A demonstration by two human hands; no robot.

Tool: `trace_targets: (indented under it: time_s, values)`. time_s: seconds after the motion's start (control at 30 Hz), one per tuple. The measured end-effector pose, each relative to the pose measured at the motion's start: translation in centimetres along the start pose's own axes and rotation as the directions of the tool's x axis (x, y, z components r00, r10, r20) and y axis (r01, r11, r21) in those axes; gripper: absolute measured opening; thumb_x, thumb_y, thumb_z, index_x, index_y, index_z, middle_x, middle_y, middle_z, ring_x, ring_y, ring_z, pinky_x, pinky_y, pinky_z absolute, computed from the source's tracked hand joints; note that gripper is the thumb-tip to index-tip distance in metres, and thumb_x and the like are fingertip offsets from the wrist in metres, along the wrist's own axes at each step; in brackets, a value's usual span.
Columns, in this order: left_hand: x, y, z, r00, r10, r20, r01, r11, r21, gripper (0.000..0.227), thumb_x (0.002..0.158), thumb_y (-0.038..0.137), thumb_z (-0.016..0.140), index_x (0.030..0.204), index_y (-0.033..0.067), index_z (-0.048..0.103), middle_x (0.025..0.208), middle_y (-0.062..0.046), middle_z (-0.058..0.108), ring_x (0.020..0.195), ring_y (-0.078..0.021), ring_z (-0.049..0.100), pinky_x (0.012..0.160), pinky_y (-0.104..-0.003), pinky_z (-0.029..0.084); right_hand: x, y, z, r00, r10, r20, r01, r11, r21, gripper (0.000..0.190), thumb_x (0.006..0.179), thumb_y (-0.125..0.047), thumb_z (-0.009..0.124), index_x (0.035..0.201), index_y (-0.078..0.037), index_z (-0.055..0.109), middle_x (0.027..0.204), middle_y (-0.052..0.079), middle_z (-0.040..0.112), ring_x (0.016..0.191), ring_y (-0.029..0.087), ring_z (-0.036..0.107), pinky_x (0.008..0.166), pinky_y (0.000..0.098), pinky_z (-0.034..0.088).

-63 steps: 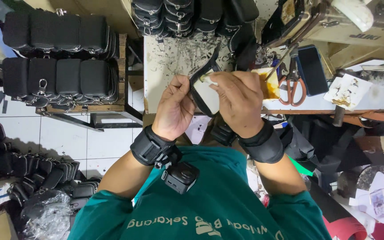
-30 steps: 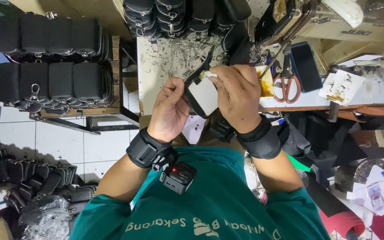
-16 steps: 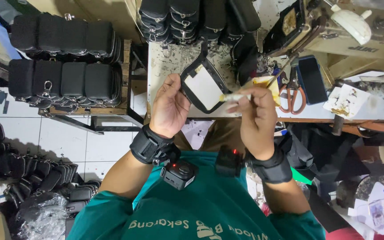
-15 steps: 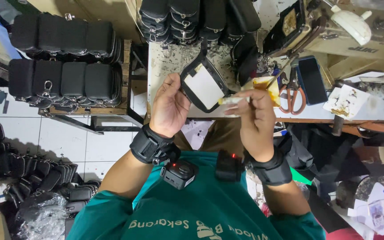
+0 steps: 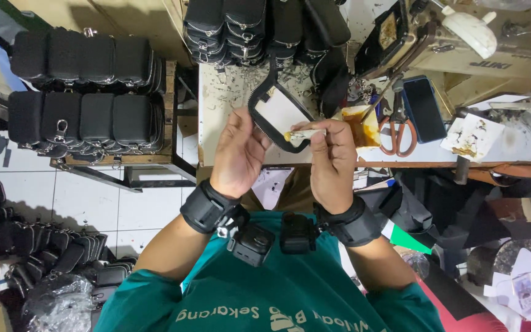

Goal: Applying glue to the edges of leather pouches using a small applicator stick.

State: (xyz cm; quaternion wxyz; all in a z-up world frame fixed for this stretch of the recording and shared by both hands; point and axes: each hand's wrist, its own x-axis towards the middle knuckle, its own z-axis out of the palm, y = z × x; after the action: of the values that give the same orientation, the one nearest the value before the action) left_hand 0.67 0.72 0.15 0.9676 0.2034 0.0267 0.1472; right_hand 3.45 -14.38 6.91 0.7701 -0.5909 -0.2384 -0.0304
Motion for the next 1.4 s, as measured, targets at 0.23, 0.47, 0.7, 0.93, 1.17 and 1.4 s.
trace_targets:
  time_s: [0.23,0.47,0.7,0.93,1.17,1.4]
  values:
    - [-0.5,-0.8,-0.3,0.995,0.089,-0.043,-0.077,0.97,0.229,0.008,0.105,0.017,0.059,0.102,0.0113,0.055,0.091,0.0,0.066,0.09,-0.021,0.076,0.08,-0.032,0.065,-0.1,-0.9,0.6,0.996,-0.084,0.025,0.086,0.986,-0.143,0.015,0.109,-0.012,0.052,0.111,0.003,0.054,0.104,0.022,0.069,0.113,0.042,0.069,0.1,0.0492,0.053]
    - [0.0,5.0,-0.4,0.997,0.005,-0.08,0.024,0.937,0.348,0.005,0.107,0.015,0.057,0.102,0.0125,0.057,0.091,-0.003,0.065,0.086,-0.0208,0.076,0.071,-0.031,0.066,0.8,-3.9,-8.0,1.0,-0.028,0.012,0.03,0.849,-0.527,0.015,0.111,-0.014,0.057,0.114,0.001,0.059,0.099,0.016,0.066,0.103,0.026,0.064,0.096,0.0411,0.05]
    - [0.1,5.9,-1.4,0.994,-0.044,-0.102,0.082,0.908,0.412,0.006,0.108,0.013,0.055,0.107,0.0076,0.055,0.1,-0.02,0.074,0.092,-0.0347,0.078,0.075,-0.047,0.07,3.7,0.5,-15.6,0.96,-0.104,0.262,0.281,0.42,-0.863,0.008,0.107,-0.009,0.068,0.11,-0.008,0.076,0.088,0.011,0.07,0.087,0.034,0.063,0.089,0.0421,0.047]
    - [-0.7,6.5,1.2,0.981,-0.185,-0.058,0.19,0.868,0.458,0.003,0.109,0.012,0.056,0.11,0.0098,0.053,0.087,0.0,0.06,0.073,-0.015,0.072,0.066,-0.036,0.068,4.2,4.0,-17.3,0.945,-0.002,0.328,0.325,0.14,-0.935,0.015,0.105,-0.019,0.07,0.117,-0.013,0.076,0.081,0.013,0.061,0.088,0.034,0.047,0.075,0.0442,0.035]
    - [-0.3,6.3,1.2,0.966,-0.243,-0.083,0.252,0.832,0.494,0.006,0.108,0.014,0.058,0.106,0.0126,0.052,0.076,0.001,0.054,0.058,-0.0048,0.059,0.07,-0.038,0.067,4.9,3.9,-18.2,0.938,0.135,0.319,0.296,0.166,-0.941,0.012,0.104,-0.015,0.069,0.114,-0.017,0.075,0.1,0.003,0.074,0.092,0.029,0.048,0.083,0.0427,0.034]
    - [-0.1,6.2,1.0,0.966,-0.25,-0.07,0.25,0.825,0.507,0.007,0.107,0.016,0.06,0.11,0.0138,0.053,0.082,0.002,0.056,0.071,-0.0124,0.071,0.07,-0.036,0.067,6.5,1.1,-19.4,0.908,0.279,0.314,0.051,0.669,-0.742,0.015,0.109,-0.003,0.064,0.116,0.009,0.069,0.099,0.015,0.071,0.082,0.02,0.065,0.068,0.0362,0.052]
